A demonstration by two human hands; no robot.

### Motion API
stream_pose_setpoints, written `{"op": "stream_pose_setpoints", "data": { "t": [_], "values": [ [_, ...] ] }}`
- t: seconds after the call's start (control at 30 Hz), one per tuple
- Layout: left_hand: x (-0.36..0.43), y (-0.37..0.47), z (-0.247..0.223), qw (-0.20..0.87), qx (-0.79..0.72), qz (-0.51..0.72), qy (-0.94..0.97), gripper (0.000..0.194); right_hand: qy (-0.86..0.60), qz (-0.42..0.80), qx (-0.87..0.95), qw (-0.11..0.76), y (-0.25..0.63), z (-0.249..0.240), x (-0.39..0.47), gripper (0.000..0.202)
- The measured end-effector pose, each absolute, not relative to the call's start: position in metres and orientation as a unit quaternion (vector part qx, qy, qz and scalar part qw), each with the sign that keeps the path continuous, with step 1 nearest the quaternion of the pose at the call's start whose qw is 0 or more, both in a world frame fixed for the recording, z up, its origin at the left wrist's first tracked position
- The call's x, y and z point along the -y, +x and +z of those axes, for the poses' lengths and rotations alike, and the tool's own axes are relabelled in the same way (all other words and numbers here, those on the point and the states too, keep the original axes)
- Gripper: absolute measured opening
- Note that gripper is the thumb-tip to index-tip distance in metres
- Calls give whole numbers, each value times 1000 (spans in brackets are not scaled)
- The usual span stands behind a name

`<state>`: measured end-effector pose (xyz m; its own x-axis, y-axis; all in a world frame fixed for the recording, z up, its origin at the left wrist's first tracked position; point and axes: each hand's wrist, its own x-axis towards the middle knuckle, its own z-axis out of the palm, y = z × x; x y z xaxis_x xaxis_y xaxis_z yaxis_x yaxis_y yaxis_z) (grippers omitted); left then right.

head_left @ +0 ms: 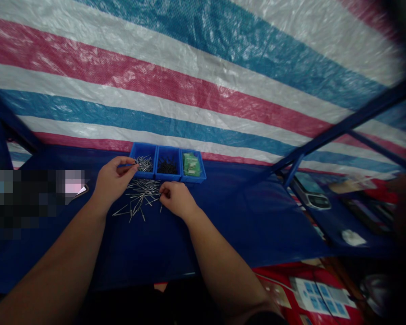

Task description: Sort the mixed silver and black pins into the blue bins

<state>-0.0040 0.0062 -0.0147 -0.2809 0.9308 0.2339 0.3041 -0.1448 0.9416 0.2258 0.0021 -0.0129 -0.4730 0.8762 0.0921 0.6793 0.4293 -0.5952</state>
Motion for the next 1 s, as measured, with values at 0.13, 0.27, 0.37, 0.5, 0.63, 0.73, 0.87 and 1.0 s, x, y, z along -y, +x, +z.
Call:
{"op": "stream_pose_setpoints", "data": {
  "t": [0.13, 0.27, 0.37, 0.5, 0.63, 0.73, 0.87, 1.0],
  "values": [
    [-4, -4, -15, 280, -575, 513, 573, 30, -468, 253, 820, 211, 227, -15, -3, 12],
    [1, 2, -10, 283, -507, 452, 677, 25, -456, 268, 810, 254, 227, -12, -3, 14],
    [5, 9, -8, 272, -456, 395, 750, 24, -428, 291, 798, 310, 226, -8, -2, 14],
    [6, 14, -4, 252, -429, 320, 806, 19, -397, 308, 786, 361, 225, -6, 0, 13],
    [6, 12, 0, 236, -437, 317, 808, 20, -403, 337, 750, 402, 223, -9, -1, 15],
    [6, 10, 2, 200, -465, 379, 774, 20, -421, 357, 740, 384, 224, -9, -2, 20],
    [7, 7, 2, 162, -544, 486, 665, 22, -433, 293, 813, 256, 228, -7, -2, 16],
    [5, 5, 0, 192, -616, 496, 581, 36, -442, 226, 856, 146, 228, -6, 1, 14]
  ]
}}
